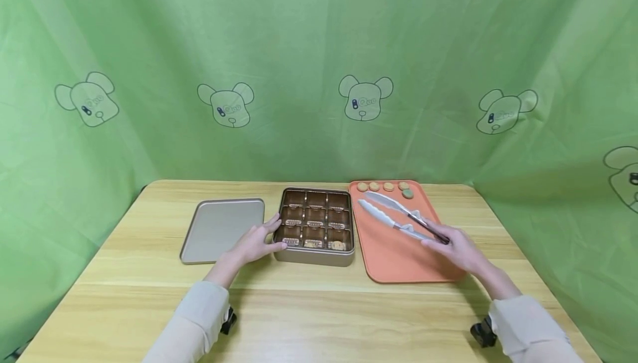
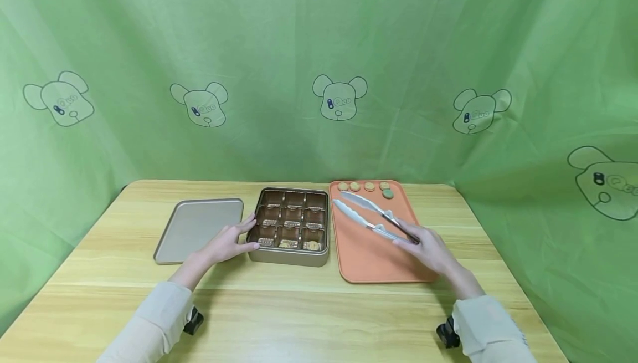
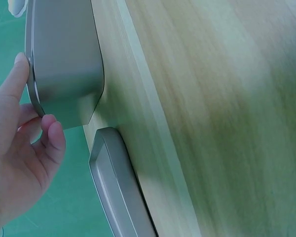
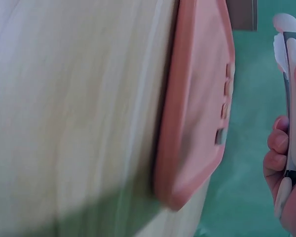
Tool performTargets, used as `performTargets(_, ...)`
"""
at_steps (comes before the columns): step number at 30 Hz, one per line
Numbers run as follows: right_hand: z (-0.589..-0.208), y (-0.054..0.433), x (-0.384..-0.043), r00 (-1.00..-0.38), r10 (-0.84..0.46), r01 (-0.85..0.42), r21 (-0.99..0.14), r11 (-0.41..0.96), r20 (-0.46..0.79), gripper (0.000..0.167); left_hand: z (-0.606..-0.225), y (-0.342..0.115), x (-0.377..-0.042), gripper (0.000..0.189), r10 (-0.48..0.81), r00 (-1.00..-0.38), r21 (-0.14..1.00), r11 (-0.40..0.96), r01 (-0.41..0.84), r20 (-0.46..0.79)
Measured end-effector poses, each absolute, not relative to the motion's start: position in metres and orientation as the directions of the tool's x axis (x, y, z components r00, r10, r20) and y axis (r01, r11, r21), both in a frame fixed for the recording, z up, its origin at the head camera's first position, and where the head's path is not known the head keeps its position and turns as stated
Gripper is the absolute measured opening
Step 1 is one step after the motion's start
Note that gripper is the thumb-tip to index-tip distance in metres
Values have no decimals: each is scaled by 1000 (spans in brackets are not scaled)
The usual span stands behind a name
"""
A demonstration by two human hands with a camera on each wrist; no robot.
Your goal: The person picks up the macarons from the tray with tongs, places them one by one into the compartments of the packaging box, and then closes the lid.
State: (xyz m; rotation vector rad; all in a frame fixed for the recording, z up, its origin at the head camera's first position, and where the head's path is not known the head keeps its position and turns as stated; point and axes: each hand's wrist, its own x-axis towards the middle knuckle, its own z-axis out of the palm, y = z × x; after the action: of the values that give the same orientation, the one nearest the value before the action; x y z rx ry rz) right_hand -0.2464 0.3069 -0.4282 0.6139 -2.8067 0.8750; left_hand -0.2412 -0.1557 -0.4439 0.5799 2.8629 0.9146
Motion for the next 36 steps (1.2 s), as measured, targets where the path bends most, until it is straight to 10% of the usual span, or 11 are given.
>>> performTargets(36,-440,336,-252,-999,-8,-27,-360,933,53,72,-444,-157,-243,73,378,-925,571,752,331,38)
